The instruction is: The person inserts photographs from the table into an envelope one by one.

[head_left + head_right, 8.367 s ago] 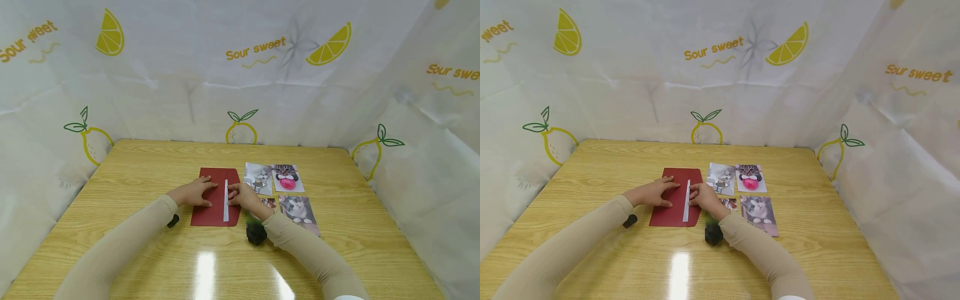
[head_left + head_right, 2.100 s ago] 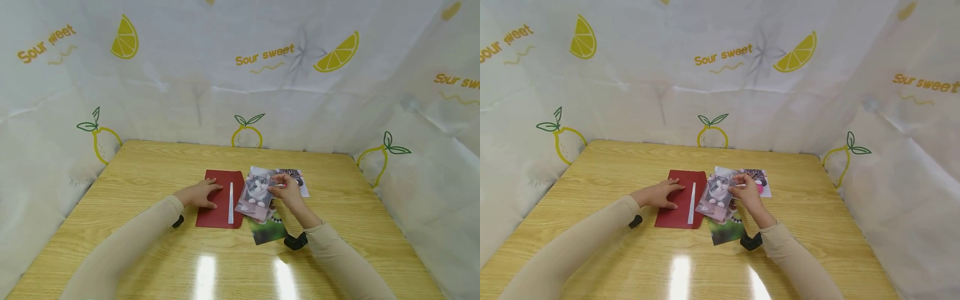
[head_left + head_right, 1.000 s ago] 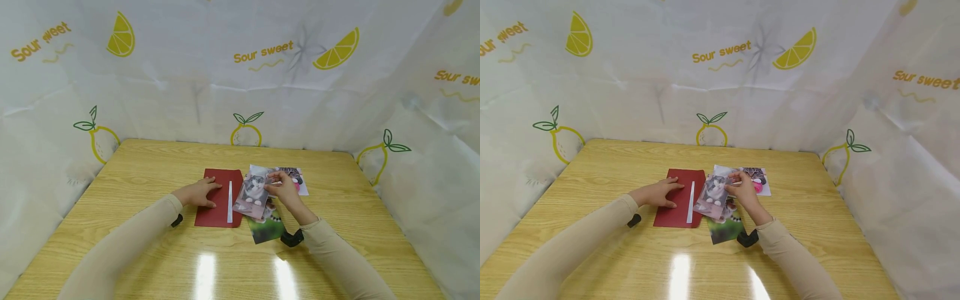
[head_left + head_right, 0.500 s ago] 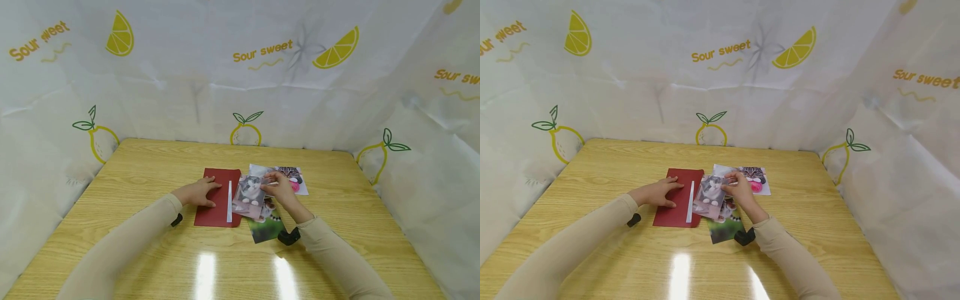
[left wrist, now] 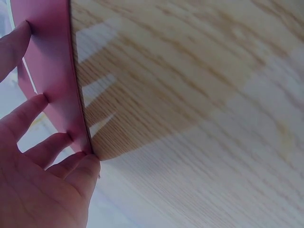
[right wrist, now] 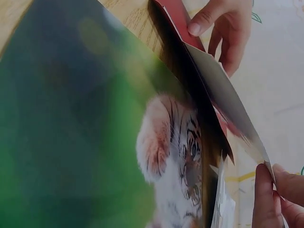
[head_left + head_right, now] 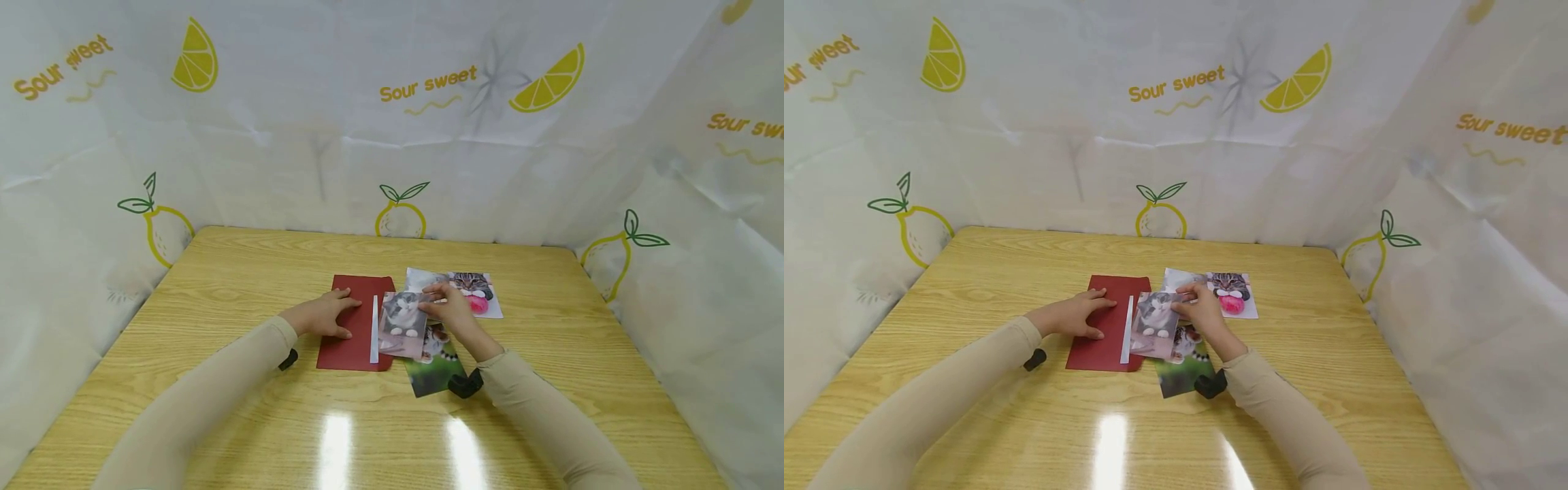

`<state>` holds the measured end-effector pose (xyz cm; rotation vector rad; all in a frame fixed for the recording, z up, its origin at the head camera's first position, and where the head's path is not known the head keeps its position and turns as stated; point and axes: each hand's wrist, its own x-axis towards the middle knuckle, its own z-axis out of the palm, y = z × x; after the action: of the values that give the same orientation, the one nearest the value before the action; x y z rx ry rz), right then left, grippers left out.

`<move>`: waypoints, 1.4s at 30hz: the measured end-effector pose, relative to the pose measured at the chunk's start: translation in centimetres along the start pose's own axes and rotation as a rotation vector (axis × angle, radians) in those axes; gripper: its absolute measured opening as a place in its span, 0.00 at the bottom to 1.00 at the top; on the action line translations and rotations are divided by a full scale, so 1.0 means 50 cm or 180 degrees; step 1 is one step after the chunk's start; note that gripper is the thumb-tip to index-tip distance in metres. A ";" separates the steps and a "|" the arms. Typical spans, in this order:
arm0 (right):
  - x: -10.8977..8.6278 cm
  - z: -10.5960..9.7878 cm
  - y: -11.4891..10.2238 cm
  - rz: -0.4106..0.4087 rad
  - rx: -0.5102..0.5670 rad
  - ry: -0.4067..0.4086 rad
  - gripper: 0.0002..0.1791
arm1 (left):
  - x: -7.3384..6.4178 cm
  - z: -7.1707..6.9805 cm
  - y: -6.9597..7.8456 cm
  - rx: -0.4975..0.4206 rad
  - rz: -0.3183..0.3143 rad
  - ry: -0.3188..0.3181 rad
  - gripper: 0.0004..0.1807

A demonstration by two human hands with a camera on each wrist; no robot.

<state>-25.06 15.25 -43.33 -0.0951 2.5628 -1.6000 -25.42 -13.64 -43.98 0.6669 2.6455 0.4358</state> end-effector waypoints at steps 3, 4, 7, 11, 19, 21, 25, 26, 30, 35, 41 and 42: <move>0.003 0.004 0.002 0.0009 -0.0121 0.0001 0.19 | -0.001 -0.001 0.002 -0.0009 -0.0006 -0.0003 0.38; 0.003 0.006 0.002 0.0031 -0.0145 -0.0010 0.19 | -0.002 -0.001 0.003 -0.0018 -0.0014 -0.0005 0.39; 0.001 0.009 0.003 0.0138 -0.0018 -0.0156 0.21 | -0.004 -0.003 0.006 -0.0040 -0.0042 -0.0012 0.39; -0.005 0.012 0.001 0.0267 0.0144 -0.0336 0.24 | -0.006 -0.003 0.007 -0.0045 -0.0070 -0.0015 0.39; -0.014 0.016 -0.005 0.0326 0.0094 -0.0553 0.36 | -0.004 -0.002 0.004 -0.0030 -0.0060 -0.0010 0.39; -0.017 0.018 -0.007 0.0331 0.0126 -0.0569 0.38 | -0.004 -0.002 0.004 -0.0024 -0.0053 -0.0001 0.39; -0.020 0.024 -0.007 0.0316 0.0193 -0.0564 0.43 | -0.003 -0.003 0.005 -0.0035 -0.0071 -0.0004 0.39; -0.020 0.025 -0.007 0.0306 0.0209 -0.0550 0.43 | -0.003 -0.003 0.006 -0.0039 -0.0074 -0.0003 0.39; -0.023 0.027 -0.006 0.0289 0.0294 -0.0460 0.39 | -0.004 -0.003 0.007 -0.0042 -0.0080 -0.0002 0.39; -0.029 0.026 -0.004 0.0222 0.0365 -0.0424 0.27 | -0.005 -0.003 0.009 -0.0045 -0.0069 -0.0002 0.39; -0.036 0.025 -0.008 0.0202 0.0300 -0.0508 0.30 | -0.006 -0.003 0.008 -0.0073 -0.0061 -0.0003 0.39; -0.037 0.025 -0.009 0.0206 0.0302 -0.0524 0.30 | -0.006 -0.003 0.007 -0.0071 -0.0058 -0.0001 0.39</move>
<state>-23.08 14.15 -43.35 -0.1280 2.3399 -1.6149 -25.09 -13.52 -43.62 0.6355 2.6402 0.4592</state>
